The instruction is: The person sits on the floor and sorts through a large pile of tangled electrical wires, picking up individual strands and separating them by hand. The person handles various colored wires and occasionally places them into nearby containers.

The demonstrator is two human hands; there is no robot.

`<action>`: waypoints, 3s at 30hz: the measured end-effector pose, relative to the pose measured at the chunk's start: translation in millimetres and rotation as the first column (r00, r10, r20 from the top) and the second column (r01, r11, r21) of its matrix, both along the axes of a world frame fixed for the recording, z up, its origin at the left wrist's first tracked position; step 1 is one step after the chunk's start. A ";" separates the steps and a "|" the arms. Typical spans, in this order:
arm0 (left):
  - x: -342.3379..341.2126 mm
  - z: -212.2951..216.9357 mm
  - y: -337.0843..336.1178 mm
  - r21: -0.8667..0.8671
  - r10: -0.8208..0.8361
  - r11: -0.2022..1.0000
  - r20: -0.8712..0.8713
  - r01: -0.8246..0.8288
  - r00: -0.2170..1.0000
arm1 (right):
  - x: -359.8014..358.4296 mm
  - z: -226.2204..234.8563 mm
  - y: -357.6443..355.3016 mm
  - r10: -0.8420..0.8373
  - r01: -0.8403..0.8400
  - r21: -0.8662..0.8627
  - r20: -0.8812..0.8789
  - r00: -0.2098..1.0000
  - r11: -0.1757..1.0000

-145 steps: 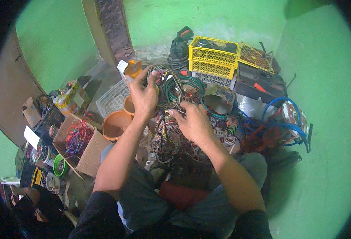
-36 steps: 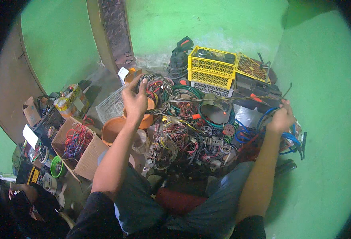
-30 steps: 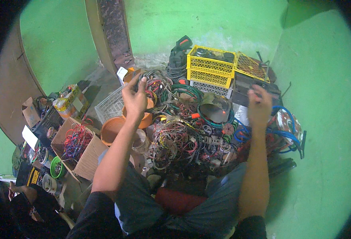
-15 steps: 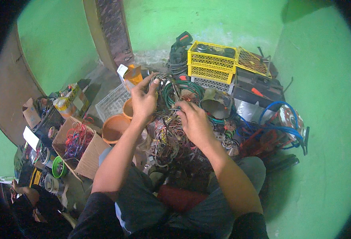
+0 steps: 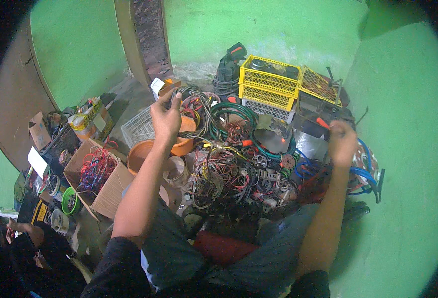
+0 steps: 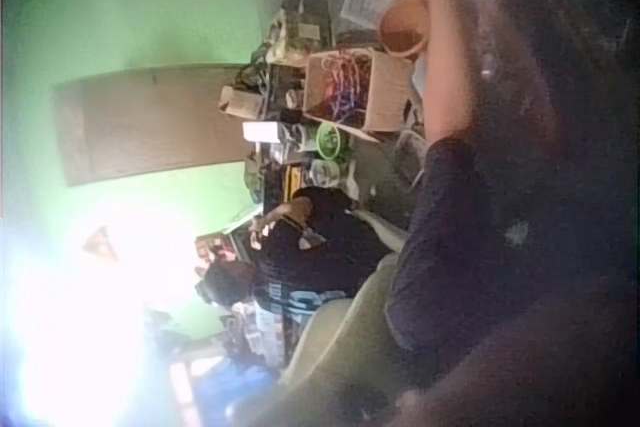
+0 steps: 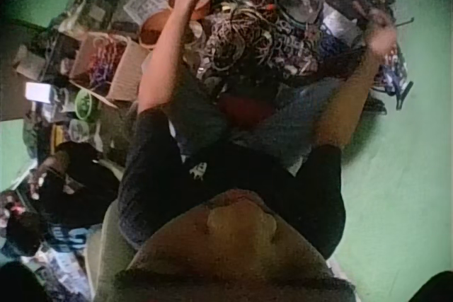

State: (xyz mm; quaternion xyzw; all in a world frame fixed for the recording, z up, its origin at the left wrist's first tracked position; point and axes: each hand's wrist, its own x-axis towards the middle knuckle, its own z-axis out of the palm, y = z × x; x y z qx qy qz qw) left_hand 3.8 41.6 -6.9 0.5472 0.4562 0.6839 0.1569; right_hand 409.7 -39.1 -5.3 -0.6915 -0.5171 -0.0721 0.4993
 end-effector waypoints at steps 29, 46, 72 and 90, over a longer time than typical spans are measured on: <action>25.2 -4.1 -18.8 -0.247 -0.505 0.862 -0.482 0.442 0.716 | -125.2 4.9 -2.1 0.605 -0.604 0.057 -0.166 0.779 0.795; 38.2 -7.9 -33.3 -0.414 -0.641 0.768 -0.490 0.490 0.591 | -137.1 0.2 -9.6 0.664 -0.666 -0.030 -0.047 0.746 0.746; 61.7 -21.3 -33.4 0.004 -0.597 0.780 -0.297 0.626 0.745 | -159.2 -38.4 18.8 0.679 -0.801 -0.068 -0.492 0.545 0.594; 65.0 -40.3 -21.9 -0.154 -0.410 0.908 -0.136 0.389 0.902 | -176.6 -29.2 0.8 0.694 -0.723 0.060 -0.346 0.631 0.688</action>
